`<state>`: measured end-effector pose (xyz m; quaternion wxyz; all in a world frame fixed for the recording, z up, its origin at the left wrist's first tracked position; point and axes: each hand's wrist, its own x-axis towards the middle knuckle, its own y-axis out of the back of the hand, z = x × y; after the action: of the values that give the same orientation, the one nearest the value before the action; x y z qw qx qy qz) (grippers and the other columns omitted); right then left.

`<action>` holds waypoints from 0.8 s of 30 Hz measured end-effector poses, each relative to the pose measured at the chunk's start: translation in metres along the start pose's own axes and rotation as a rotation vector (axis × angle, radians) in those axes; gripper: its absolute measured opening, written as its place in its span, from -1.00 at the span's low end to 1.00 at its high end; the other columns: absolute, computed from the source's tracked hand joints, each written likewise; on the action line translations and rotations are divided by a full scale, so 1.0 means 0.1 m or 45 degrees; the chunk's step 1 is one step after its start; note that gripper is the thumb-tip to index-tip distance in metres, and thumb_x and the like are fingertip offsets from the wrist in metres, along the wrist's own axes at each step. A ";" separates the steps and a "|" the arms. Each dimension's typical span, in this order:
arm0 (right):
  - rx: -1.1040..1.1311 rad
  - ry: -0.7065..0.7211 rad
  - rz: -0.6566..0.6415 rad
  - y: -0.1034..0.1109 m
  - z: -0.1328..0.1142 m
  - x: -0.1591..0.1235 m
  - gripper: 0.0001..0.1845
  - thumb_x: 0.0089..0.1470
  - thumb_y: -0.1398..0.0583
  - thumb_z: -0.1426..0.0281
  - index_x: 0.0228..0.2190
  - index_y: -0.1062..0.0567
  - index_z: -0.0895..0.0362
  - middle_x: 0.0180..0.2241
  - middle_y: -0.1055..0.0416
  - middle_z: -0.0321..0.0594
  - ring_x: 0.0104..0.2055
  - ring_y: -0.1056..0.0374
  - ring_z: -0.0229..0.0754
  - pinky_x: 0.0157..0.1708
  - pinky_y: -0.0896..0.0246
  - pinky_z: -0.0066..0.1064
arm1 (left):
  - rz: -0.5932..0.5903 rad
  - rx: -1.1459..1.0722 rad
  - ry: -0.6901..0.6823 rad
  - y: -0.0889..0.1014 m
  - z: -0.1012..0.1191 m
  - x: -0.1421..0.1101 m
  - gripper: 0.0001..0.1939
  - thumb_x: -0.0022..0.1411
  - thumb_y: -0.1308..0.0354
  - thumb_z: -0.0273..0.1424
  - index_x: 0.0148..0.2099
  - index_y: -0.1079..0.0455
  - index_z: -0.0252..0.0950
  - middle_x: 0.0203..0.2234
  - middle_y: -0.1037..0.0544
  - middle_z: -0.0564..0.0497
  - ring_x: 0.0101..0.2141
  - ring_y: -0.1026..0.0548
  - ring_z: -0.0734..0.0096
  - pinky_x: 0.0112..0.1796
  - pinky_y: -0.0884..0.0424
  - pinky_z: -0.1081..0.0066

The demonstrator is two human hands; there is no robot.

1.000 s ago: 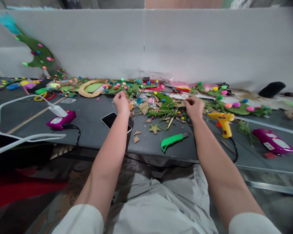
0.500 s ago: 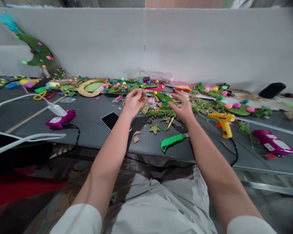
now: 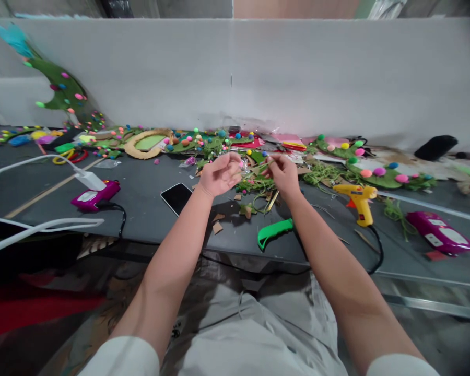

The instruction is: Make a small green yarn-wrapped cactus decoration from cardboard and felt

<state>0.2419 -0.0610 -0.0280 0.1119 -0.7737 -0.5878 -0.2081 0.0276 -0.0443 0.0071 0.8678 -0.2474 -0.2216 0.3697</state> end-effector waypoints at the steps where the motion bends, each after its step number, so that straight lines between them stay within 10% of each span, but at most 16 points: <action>1: 0.009 -0.020 0.109 0.07 0.03 0.04 -0.61 0.05 -0.27 0.02 -0.32 -0.44 0.08 -0.43 -0.47 -0.22 -0.53 -0.39 -0.20 -0.53 -0.31 -0.32 | 0.058 -0.061 -0.049 0.01 0.03 -0.02 -0.60 0.47 0.05 -0.31 -0.38 -0.47 -0.30 -0.81 -0.03 0.17 -0.77 -0.08 0.61 -0.65 -0.13 0.52; 8: 0.148 -0.148 0.480 0.45 0.14 0.17 -0.66 -0.01 -0.33 0.08 -0.38 -0.46 0.09 -0.52 -0.47 -0.26 -0.55 -0.40 -0.18 -0.48 -0.39 -0.27 | 0.341 -0.027 -0.266 0.18 0.14 0.08 -0.65 0.38 -0.09 -0.31 -0.48 -0.38 -0.29 -0.79 0.12 0.23 -0.74 0.10 0.62 -0.64 0.01 0.53; 11: 0.213 -0.053 0.312 0.39 0.01 0.08 -0.63 -0.06 -0.39 0.07 -0.34 -0.55 0.08 -0.44 -0.54 -0.26 -0.46 -0.46 -0.20 -0.34 -0.46 -0.29 | 0.464 0.417 -0.353 0.16 -0.01 0.18 -0.85 0.19 -0.28 -0.32 -0.36 -0.48 -0.30 -0.74 -0.07 0.22 -0.69 0.02 0.64 -0.62 0.08 0.51; 17: 0.205 0.092 -0.306 0.01 -0.36 -0.21 -0.72 0.00 -0.41 0.15 -0.31 -0.65 0.07 -0.34 -0.61 -0.20 -0.28 -0.54 -0.12 -0.23 -0.48 -0.27 | 0.154 1.301 -0.414 0.03 -0.39 0.19 -0.59 -0.03 -0.46 -0.38 -0.08 -0.53 -0.25 -0.58 -0.29 0.15 -0.54 -0.21 0.53 -0.48 -0.10 0.47; 24: 0.057 0.179 -0.084 0.02 -0.36 -0.19 -0.71 -0.02 -0.41 0.16 -0.32 -0.63 0.09 -0.36 -0.58 -0.21 -0.30 -0.49 -0.17 -0.27 -0.43 -0.32 | 0.319 1.186 -0.516 0.09 -0.29 0.24 -0.75 0.30 -0.21 -0.22 -0.33 -0.55 -0.28 -0.59 -0.36 0.07 -0.57 -0.23 0.53 -0.52 -0.08 0.47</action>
<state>0.2331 -0.0931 -0.0043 0.1632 -0.7348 -0.6081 -0.2523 0.0542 -0.0288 -0.0157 0.7746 0.2167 -0.1657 0.5706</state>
